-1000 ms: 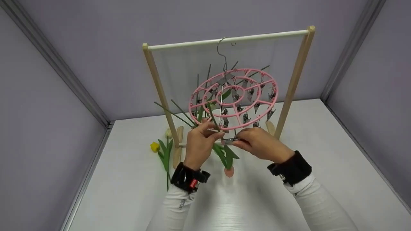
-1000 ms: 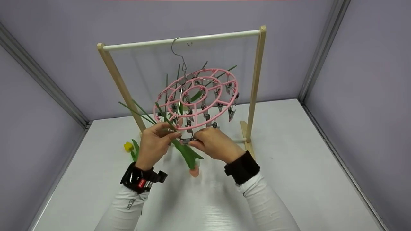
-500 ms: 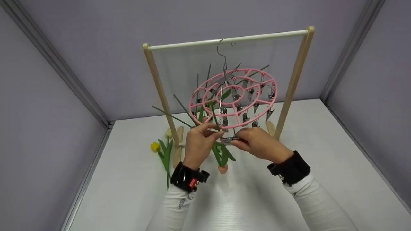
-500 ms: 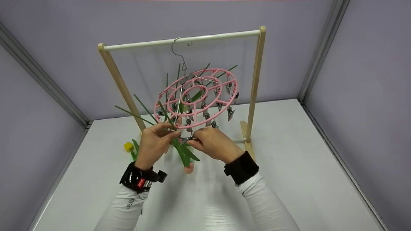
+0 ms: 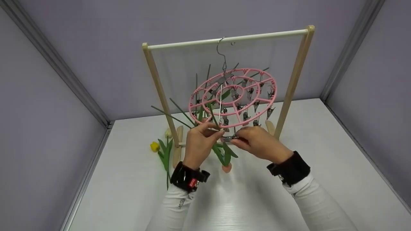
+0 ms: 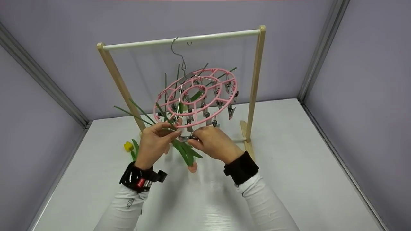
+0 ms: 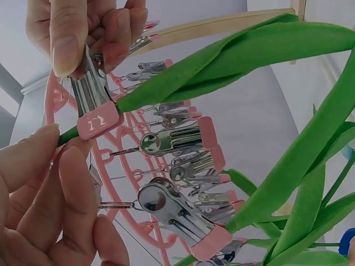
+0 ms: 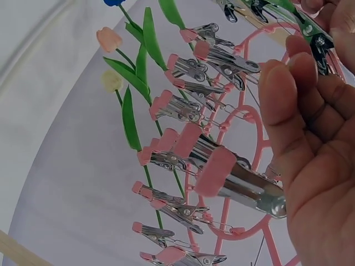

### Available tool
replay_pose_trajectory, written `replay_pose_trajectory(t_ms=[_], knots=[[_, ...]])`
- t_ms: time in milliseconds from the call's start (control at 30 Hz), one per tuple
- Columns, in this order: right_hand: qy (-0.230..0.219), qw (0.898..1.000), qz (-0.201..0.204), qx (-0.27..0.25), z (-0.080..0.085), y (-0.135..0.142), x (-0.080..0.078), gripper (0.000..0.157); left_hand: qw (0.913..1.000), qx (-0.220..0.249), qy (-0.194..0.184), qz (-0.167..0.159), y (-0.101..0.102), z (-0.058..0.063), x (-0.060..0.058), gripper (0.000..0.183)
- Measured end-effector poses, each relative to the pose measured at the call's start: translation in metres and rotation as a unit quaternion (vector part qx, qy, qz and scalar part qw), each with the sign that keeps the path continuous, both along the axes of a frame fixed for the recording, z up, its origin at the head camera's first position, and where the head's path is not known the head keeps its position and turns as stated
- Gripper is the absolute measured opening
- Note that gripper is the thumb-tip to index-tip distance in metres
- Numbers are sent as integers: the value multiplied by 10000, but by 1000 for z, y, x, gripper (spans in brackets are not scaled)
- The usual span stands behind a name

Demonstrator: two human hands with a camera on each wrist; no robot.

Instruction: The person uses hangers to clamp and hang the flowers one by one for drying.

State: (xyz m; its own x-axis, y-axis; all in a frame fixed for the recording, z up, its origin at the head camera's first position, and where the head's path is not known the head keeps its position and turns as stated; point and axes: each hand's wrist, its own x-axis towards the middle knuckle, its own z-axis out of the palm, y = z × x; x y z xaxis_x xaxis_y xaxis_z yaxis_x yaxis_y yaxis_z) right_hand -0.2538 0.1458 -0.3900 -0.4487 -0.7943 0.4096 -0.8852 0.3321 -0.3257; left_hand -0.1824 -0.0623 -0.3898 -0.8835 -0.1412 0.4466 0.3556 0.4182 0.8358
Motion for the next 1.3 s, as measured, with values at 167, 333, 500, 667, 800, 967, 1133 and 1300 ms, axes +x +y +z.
replay_pose_trajectory(t_ms=[167, 333, 500, 667, 800, 967, 1133, 1300], knots=[[-42, 9998, -171, 79, -3, -3, 0, 29, 10000, 3, 13, 29, -2, -2, -1, 13], [-265, 9992, -305, -54, -7, -3, -1, 31, 9998, 52, -152, 139, -3, -3, -1, 13], [-392, 9982, -430, -119, -12, -2, -2, 33, 9991, 224, -294, 203, -3, -6, -1, 13], [-446, 9972, -531, -266, -17, 4, -1, 36, 9981, 342, -394, 326, -4, -10, -2, 16], [-574, 9957, -632, -364, -21, 12, 4, 36, 9969, 485, -440, 440, -5, -16, -3, 15], [-688, 9939, -724, -474, -27, 22, 10, 35, 9951, 583, -494, 624, -10, -22, -3, 16], [-845, 9918, -756, -590, -32, 30, 13, 33, 9935, 700, -580, 681, -15, -26, -3, 18], [-925, 9897, -908, -613, -38, 36, 14, 28, 9925, 707, -658, 749, -17, -28, -3, 21]])
